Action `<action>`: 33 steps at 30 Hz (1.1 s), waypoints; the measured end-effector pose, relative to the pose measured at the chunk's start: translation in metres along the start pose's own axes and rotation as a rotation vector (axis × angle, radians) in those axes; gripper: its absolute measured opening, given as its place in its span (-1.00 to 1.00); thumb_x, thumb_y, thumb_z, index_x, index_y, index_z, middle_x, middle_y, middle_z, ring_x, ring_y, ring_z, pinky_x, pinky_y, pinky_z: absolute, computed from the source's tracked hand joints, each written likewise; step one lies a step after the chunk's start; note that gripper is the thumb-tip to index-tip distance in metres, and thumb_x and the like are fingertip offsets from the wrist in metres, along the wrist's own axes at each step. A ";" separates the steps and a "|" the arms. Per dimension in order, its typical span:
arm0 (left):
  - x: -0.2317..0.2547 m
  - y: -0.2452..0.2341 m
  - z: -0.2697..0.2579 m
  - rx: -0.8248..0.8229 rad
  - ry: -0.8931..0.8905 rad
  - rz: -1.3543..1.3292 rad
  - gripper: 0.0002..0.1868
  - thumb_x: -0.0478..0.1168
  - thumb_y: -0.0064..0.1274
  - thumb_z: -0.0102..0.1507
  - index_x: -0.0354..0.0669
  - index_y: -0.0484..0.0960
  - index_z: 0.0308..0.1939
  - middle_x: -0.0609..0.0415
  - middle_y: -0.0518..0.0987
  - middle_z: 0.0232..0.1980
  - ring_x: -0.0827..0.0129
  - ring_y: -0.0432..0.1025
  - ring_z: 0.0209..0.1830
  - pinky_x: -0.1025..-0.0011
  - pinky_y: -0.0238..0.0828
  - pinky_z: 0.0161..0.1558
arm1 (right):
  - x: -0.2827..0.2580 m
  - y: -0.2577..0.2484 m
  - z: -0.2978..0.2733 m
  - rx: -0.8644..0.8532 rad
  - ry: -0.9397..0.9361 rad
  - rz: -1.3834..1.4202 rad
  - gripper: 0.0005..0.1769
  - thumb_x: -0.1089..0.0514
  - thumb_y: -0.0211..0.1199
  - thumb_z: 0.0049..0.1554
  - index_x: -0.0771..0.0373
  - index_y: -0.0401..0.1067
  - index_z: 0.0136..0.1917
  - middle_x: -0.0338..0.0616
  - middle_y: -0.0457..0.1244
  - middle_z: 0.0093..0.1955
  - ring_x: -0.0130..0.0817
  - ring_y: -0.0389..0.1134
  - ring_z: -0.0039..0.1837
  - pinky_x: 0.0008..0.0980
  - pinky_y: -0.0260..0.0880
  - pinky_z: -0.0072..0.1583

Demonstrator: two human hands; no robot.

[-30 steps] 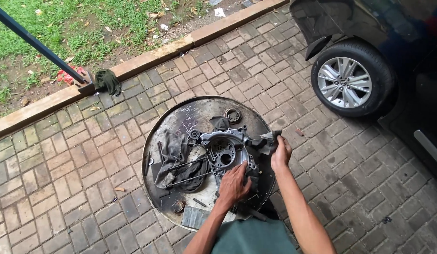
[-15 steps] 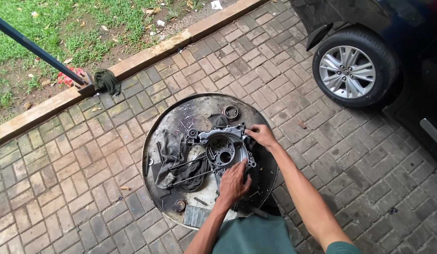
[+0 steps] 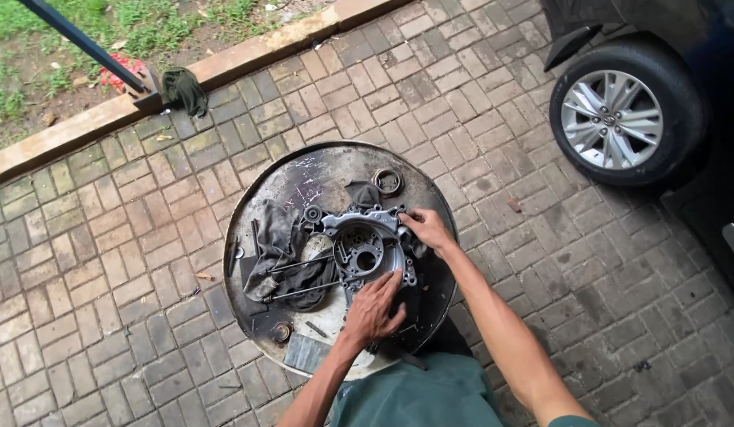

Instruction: The person cleans a metal mechanical part, likely a brake caliper, using a sanding block. They hold the part on a metal barrel lid and rub the sanding block against its surface to remove grime and smooth the metal.

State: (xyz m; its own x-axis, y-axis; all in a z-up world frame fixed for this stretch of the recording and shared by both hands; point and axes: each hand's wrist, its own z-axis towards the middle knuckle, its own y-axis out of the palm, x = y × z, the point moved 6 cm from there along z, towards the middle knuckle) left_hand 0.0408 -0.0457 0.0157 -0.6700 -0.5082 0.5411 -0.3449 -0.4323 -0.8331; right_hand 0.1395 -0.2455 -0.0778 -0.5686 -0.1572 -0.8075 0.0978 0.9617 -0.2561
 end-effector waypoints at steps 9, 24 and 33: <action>-0.005 0.010 0.006 0.053 -0.094 0.038 -0.25 0.00 -0.01 0.17 -0.24 0.37 0.41 -0.02 0.63 0.17 0.28 0.44 0.30 0.29 0.38 0.19 | -0.028 -0.006 -0.030 -0.143 0.015 0.363 -0.77 0.12 0.41 0.13 0.23 0.59 0.04 -0.20 0.42 -0.11 -0.46 0.39 -0.06 -0.45 0.49 -0.01; 0.000 0.009 0.013 0.104 -0.181 0.075 -0.33 -0.02 -0.02 0.18 -0.10 0.45 0.38 0.04 0.68 0.08 0.35 0.50 0.24 0.36 0.43 0.15 | -0.047 -0.023 -0.004 -0.272 -0.376 0.016 -0.62 -0.07 0.33 0.19 0.17 0.41 -0.34 -0.27 0.18 -0.47 -0.54 0.16 -0.30 -0.45 0.17 -0.22; 0.004 0.008 0.014 0.096 -0.141 0.100 -0.30 0.04 -0.04 0.18 -0.20 0.45 0.36 -0.05 0.67 0.09 0.29 0.49 0.24 0.31 0.42 0.14 | -0.048 -0.012 0.010 -0.031 -0.457 -0.229 -0.44 -0.18 0.28 0.15 0.12 0.17 -0.49 -0.23 0.04 -0.62 -0.36 0.09 -0.48 -0.33 0.12 -0.31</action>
State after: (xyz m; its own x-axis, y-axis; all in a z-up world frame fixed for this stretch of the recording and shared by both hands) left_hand 0.0444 -0.0622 0.0128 -0.5963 -0.6488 0.4727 -0.2128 -0.4400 -0.8724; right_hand 0.1741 -0.2519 -0.0411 -0.1563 -0.4400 -0.8843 -0.0156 0.8963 -0.4432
